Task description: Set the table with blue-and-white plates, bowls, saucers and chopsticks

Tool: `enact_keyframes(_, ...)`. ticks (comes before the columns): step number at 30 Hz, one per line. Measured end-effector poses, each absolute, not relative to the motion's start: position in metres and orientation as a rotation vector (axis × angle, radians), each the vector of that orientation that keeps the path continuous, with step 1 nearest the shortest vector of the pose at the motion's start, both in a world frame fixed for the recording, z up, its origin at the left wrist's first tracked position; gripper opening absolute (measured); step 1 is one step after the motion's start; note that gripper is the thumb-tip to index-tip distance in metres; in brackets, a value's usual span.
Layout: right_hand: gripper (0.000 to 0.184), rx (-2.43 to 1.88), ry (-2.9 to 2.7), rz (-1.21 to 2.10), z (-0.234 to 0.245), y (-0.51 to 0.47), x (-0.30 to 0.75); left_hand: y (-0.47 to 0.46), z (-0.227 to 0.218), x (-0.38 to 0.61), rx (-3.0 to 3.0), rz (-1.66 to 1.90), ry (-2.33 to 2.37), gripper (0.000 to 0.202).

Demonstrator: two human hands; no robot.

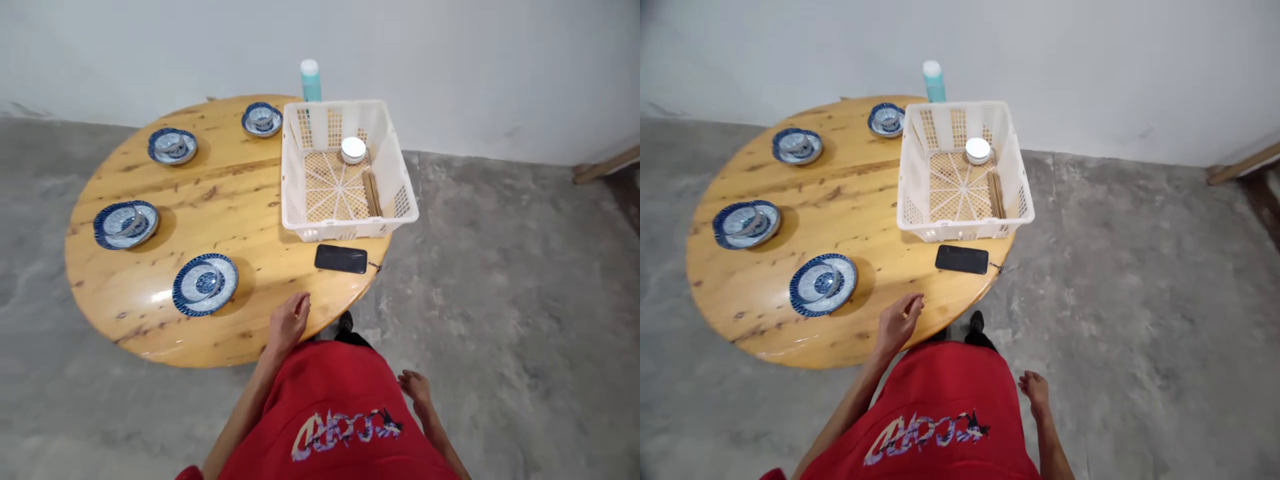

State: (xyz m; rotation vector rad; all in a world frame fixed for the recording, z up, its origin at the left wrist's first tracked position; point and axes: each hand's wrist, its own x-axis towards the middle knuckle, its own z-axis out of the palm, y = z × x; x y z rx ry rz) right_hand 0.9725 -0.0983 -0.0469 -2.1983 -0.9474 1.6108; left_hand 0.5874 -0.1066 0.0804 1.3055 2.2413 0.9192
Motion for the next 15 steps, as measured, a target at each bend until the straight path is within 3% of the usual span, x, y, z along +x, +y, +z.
enact_keyframes(8,0.022,-1.980,-0.727,1.233,-0.052,0.064,1.021,-0.082,0.090,0.609,1.362,0.983,2.343,0.028)
enact_keyframes(15,0.028,-1.767,-0.746,1.102,0.008,0.140,1.003,-0.082,0.086,0.589,1.334,0.949,2.388,0.025)
